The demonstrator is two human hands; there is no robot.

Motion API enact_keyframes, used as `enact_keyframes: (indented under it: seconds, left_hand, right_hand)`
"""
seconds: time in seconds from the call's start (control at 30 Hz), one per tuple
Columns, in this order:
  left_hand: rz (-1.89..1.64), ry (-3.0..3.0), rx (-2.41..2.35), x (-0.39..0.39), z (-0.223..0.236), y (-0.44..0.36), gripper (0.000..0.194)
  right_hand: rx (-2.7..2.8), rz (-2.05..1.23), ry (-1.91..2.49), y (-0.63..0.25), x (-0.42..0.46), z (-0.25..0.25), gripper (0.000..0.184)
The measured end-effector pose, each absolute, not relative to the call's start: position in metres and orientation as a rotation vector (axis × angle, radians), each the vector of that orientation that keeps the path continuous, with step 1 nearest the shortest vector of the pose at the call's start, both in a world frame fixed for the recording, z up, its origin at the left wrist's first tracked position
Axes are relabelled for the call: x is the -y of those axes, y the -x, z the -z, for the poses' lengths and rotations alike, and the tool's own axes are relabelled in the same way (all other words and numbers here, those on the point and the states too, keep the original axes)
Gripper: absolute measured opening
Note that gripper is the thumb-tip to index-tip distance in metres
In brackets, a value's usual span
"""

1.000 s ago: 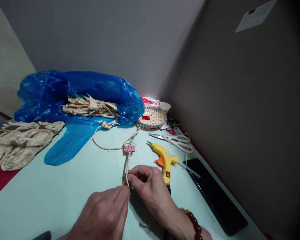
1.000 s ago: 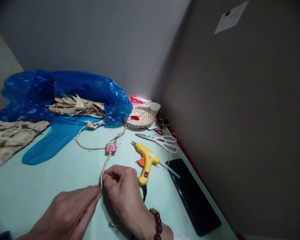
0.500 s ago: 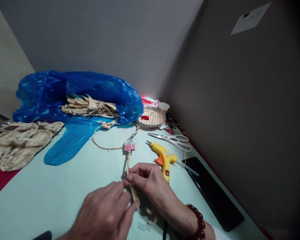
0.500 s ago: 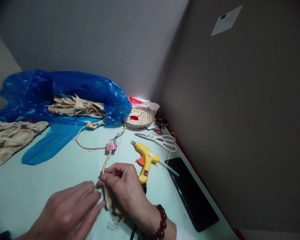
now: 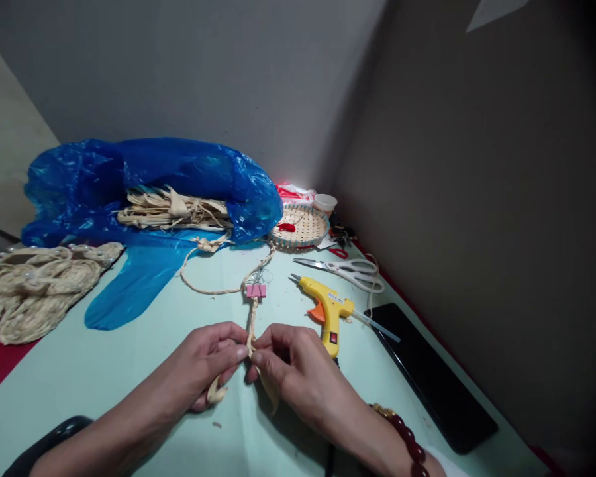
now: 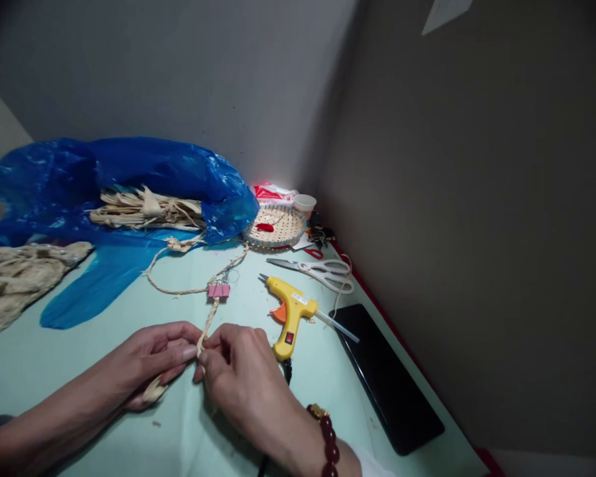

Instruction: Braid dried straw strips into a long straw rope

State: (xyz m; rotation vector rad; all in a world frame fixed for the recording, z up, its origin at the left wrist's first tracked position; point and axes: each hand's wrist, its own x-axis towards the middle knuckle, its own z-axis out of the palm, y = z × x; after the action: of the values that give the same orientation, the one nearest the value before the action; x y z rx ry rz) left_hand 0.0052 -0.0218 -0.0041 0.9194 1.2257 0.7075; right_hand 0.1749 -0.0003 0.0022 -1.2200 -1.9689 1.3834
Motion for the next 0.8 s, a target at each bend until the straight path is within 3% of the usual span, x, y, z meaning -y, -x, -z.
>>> enact_keyframes:
  seconds: [0.17, 0.33, 0.43, 0.63, 0.8]
  left_hand:
    - [-0.747, -1.031, -1.318, 0.023, 0.009, -0.008, 0.029]
    - [-0.736, -1.133, -1.43, 0.026, 0.006, -0.011, 0.024]
    - [-0.716, -1.156, -1.454, 0.028, 0.002, -0.012, 0.025]
    - [-0.749, -0.99, -1.225, 0.03, 0.009, -0.008, 0.03]
    - [-0.761, -0.903, -1.147, 0.031, 0.011, -0.004, 0.034]
  right_hand:
    - [2.257, -0.954, 1.3, -0.181, 0.006, -0.01, 0.017]
    - [2.304, -0.798, 1.269, -0.183, 0.012, -0.019, 0.018]
    - [2.362, -0.704, 1.064, -0.18, 0.018, -0.015, 0.015]
    - [2.579, -0.108, 0.585, -0.172, 0.026, 0.008, 0.022]
    - [2.63, -0.043, 0.539, -0.17, 0.028, 0.013, 0.02]
